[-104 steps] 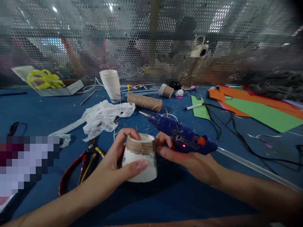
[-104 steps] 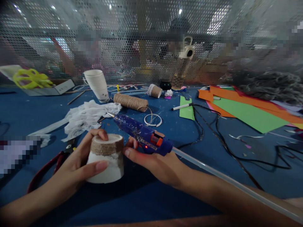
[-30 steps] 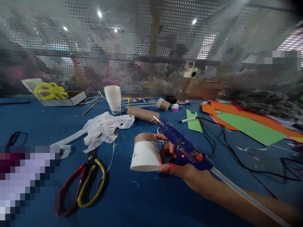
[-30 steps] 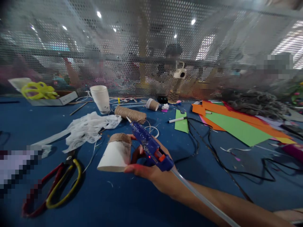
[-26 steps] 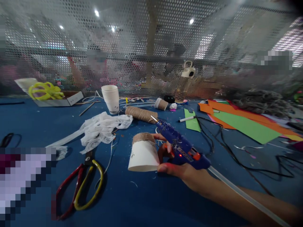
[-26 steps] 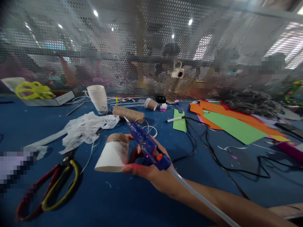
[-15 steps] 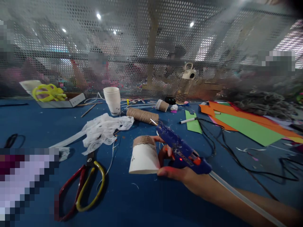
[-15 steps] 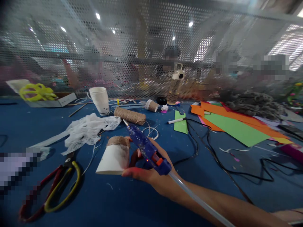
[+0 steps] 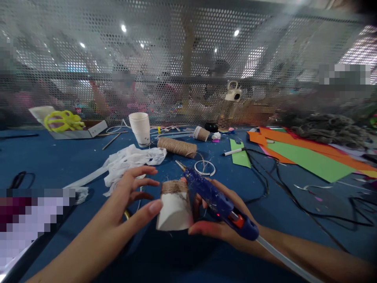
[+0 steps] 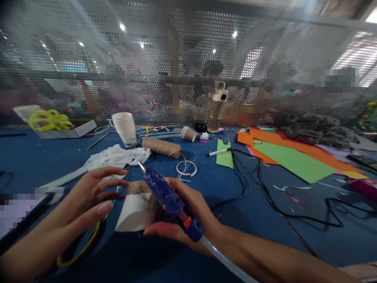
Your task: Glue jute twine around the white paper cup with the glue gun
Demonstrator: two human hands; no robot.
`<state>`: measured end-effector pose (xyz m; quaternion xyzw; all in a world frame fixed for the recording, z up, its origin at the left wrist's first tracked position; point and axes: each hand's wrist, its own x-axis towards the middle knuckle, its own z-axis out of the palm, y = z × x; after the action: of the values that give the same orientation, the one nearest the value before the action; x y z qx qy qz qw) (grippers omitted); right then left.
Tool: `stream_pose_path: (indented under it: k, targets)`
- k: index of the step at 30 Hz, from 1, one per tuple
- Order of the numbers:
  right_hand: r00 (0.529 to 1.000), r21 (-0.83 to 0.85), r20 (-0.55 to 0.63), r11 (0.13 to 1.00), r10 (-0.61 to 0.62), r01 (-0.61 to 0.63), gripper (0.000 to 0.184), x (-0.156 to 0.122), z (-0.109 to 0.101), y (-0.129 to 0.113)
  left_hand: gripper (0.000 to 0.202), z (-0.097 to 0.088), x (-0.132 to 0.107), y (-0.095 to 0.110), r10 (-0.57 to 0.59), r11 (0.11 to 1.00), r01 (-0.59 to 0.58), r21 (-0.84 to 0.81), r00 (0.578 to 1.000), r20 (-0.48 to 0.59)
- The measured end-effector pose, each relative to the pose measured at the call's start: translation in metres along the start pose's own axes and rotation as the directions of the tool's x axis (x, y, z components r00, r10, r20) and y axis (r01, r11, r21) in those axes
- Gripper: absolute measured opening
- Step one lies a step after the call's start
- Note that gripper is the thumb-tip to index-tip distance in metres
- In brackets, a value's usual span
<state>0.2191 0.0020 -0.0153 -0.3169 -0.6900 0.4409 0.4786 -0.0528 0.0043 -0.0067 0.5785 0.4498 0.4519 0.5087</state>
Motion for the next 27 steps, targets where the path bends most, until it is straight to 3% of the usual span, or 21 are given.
stream_pose_path:
  k: [2, 3, 7, 11, 16, 21, 27]
  targets:
    - [0.999, -0.067, 0.025, 0.997, -0.042, 0.044, 0.063, 0.003, -0.002, -0.004, 0.06, 0.024, 0.016, 0.027, -0.091, 0.993, 0.085, 0.079, 0.993, 0.072]
    - [0.998, -0.104, 0.034, 0.992, -0.062, 0.065, 0.064, 0.004, -0.003, -0.005, 0.063, 0.032, 0.02, 0.034, -0.132, 0.99, 0.129, 0.059, 0.99, 0.057]
    - [0.99, -0.208, 0.073, 0.969, -0.118, 0.131, 0.065, 0.006, -0.005, -0.007, 0.064, 0.048, 0.018, 0.035, -0.267, 0.964, 0.266, 0.026, 0.955, 0.128]
    - [0.98, -0.201, 0.079, 0.96, -0.185, 0.197, 0.063, 0.004, -0.003, -0.005, 0.051, 0.048, 0.012, 0.03, -0.28, 0.959, 0.283, -0.014, 0.955, 0.102]
    - [1.0, -0.159, -0.007, 0.987, -0.013, 0.012, 0.055, 0.0, -0.004, -0.009, 0.054, 0.044, 0.012, 0.029, -0.292, 0.947, 0.296, -0.129, 0.955, 0.048]
    - [0.995, -0.109, -0.086, 0.993, 0.043, -0.053, 0.022, -0.003, -0.006, -0.003, 0.06, 0.038, 0.011, 0.029, -0.304, 0.905, 0.297, -0.304, 0.952, 0.027]
    - [0.982, -0.067, -0.163, 0.992, 0.098, -0.11, 0.016, -0.001, -0.008, 0.0, 0.056, 0.037, 0.01, 0.029, -0.284, 0.877, 0.277, -0.393, 0.958, 0.04]
